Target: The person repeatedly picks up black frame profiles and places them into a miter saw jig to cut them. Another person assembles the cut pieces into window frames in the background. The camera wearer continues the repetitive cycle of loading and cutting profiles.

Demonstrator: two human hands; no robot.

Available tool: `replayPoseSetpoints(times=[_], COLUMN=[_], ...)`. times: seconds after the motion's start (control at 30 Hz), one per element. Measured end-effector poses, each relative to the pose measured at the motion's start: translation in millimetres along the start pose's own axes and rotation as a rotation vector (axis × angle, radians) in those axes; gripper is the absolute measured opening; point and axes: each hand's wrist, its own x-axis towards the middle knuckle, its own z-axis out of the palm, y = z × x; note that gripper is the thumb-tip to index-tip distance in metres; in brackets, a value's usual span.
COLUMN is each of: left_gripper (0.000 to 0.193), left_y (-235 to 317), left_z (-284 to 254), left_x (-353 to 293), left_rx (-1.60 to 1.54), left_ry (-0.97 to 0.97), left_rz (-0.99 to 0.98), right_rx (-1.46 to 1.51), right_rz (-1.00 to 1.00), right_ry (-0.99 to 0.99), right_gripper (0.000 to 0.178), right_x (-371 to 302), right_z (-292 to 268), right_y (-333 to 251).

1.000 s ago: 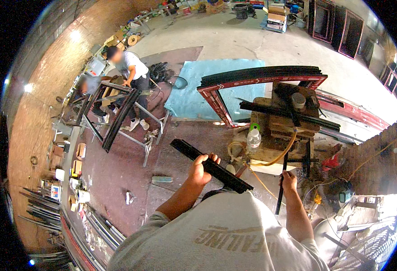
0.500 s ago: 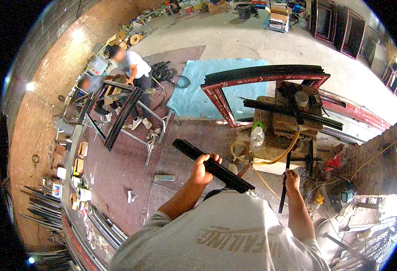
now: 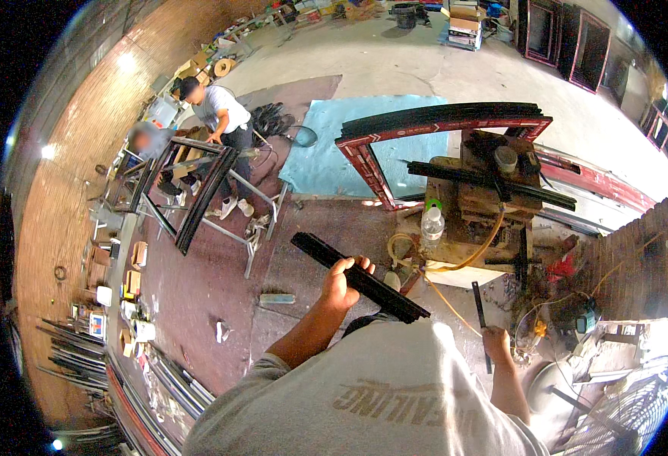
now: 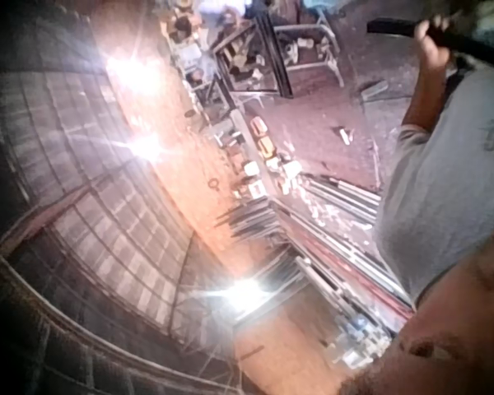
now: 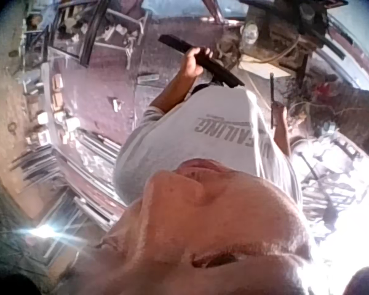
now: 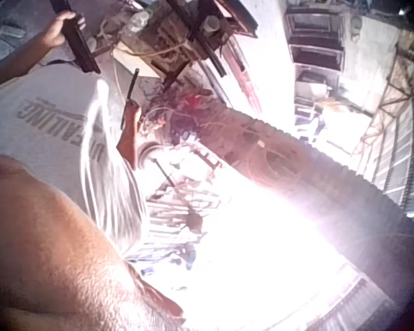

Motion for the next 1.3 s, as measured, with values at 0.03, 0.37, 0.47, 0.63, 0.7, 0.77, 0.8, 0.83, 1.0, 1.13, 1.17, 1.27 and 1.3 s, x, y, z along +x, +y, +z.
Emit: replayPoseSetpoints(times=[0.03, 0.37, 0.47, 0.63, 0.7, 0.77, 0.8, 0.83, 1.0, 1.13, 1.17, 1.27, 1.3], left_gripper=[0.012, 0.013, 0.013, 0.014, 0.014, 0.014, 0.014, 0.014, 0.021, 0.016, 0.016, 0.017, 0.017], left_y=[-0.8, -3.4, -0.2, 2.5, 3.6, 5.4, 4.3, 3.8, 4.7, 8.5, 8.0, 8.9, 8.6], left_z=[-0.2, 15.8, 10.9, -7.8, -10.3, -9.1, -7.5, -8.3, -15.9, -16.7, -17.3, -17.6, -19.9], left_x=[-0.1, -7.7, -9.9, -3.2, -2.7, -2.9, -2.0, 2.0, 14.4, 5.0, 1.5, 9.8, 10.3], left_rx=[-0.004, 0.016, 0.027, -0.004, -0.008, -0.004, -0.002, 0.031, 0.128, 0.173, 0.161, 0.150, 0.143], left_ry=[-0.015, 0.024, 0.045, 0.006, 0.027, 0.064, 0.079, 0.004, -0.037, -0.030, 0.017, 0.035, 0.026], left_rz=[-0.005, -0.075, -0.056, -0.032, -0.025, -0.016, -0.019, -0.056, -0.118, -0.067, -0.051, -0.064, -0.067], right_rx=[-0.006, 1.203, 1.239, 0.752, 0.693, 0.699, 0.839, 0.846, 0.771, 1.153, 0.977, 0.912, 0.909], right_rz=[-0.021, 0.374, 0.500, 0.636, 0.585, 0.467, 0.432, 0.392, 0.353, 0.455, 0.383, 0.458, 0.441], right_ry=[-0.013, -0.157, -0.139, -0.055, -0.125, -0.132, -0.141, -0.113, 0.037, 0.038, 0.107, 0.116, 0.114], right_gripper=[0.031, 0.006, 0.005, 0.011, 0.018, 0.022, 0.023, 0.021, 0.034, 0.026, 0.029, 0.033, 0.033], right_x=[-6.9, -30.1, -29.7, -23.6, -18.9, -22.7, -25.1, -17.5, -0.1, 19.8, 17.6, 24.5, 24.3], right_z=[-4.6, -7.8, -14.3, -5.2, 1.1, 1.5, -1.1, 10.2, -9.3, -4.7, -6.5, -10.0, -15.4], right_y=[5.1, 31.5, 3.7, 15.2, 5.6, -17.1, -30.0, -21.9, -81.3, -84.8, -102.7, -112.0, -120.1])
